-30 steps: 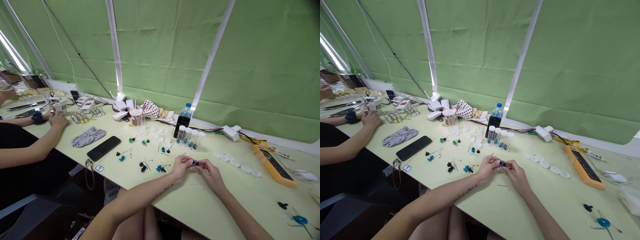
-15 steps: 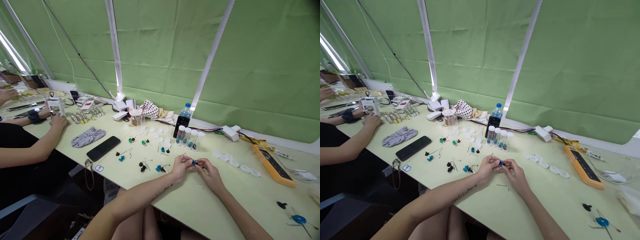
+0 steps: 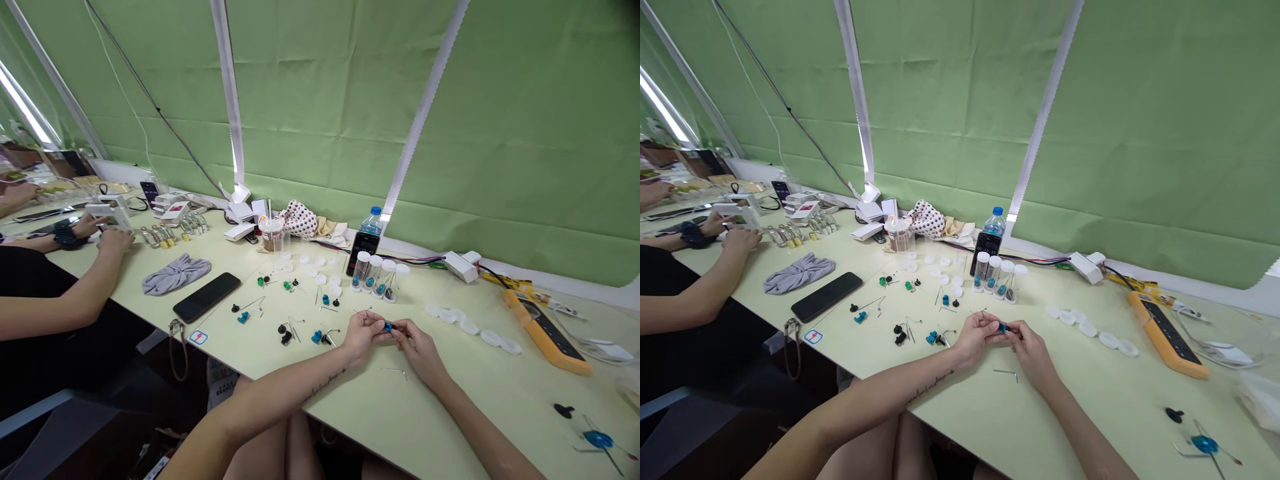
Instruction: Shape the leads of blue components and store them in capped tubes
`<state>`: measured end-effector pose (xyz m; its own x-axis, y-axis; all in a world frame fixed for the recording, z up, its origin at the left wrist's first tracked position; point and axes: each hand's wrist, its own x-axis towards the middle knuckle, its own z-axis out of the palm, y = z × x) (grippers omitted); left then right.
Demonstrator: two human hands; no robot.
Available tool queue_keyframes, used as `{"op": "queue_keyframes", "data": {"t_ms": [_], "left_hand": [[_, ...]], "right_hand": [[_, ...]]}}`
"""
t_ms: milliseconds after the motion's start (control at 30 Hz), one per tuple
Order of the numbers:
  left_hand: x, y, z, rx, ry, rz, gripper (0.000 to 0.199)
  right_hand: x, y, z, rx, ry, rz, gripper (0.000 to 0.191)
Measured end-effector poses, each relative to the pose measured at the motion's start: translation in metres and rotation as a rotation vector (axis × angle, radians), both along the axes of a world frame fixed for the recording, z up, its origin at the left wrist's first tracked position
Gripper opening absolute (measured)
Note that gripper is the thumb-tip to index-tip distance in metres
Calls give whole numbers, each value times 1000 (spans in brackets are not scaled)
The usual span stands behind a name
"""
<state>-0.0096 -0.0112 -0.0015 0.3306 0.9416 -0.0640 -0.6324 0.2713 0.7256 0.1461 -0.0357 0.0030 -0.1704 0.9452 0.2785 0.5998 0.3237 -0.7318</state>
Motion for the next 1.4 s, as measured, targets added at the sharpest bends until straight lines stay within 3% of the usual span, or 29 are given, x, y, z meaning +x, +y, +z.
{"op": "queue_keyframes", "data": {"t_ms": [300,667,933,1400], "left_hand": [[-2,-2,5,10,4,17,37],[0,1,-2,5,11,-9,38],[0,-1,1,-6,22,33,38],[0,0,1,5,18,18,35]], "right_hand": [[3,2,-5,96,21,-10,27],[0,-1,0,-4,-10,-26,31],[3,2,-4,80,29,-16,32],[0,0,0,61,30,-26,32]]}}
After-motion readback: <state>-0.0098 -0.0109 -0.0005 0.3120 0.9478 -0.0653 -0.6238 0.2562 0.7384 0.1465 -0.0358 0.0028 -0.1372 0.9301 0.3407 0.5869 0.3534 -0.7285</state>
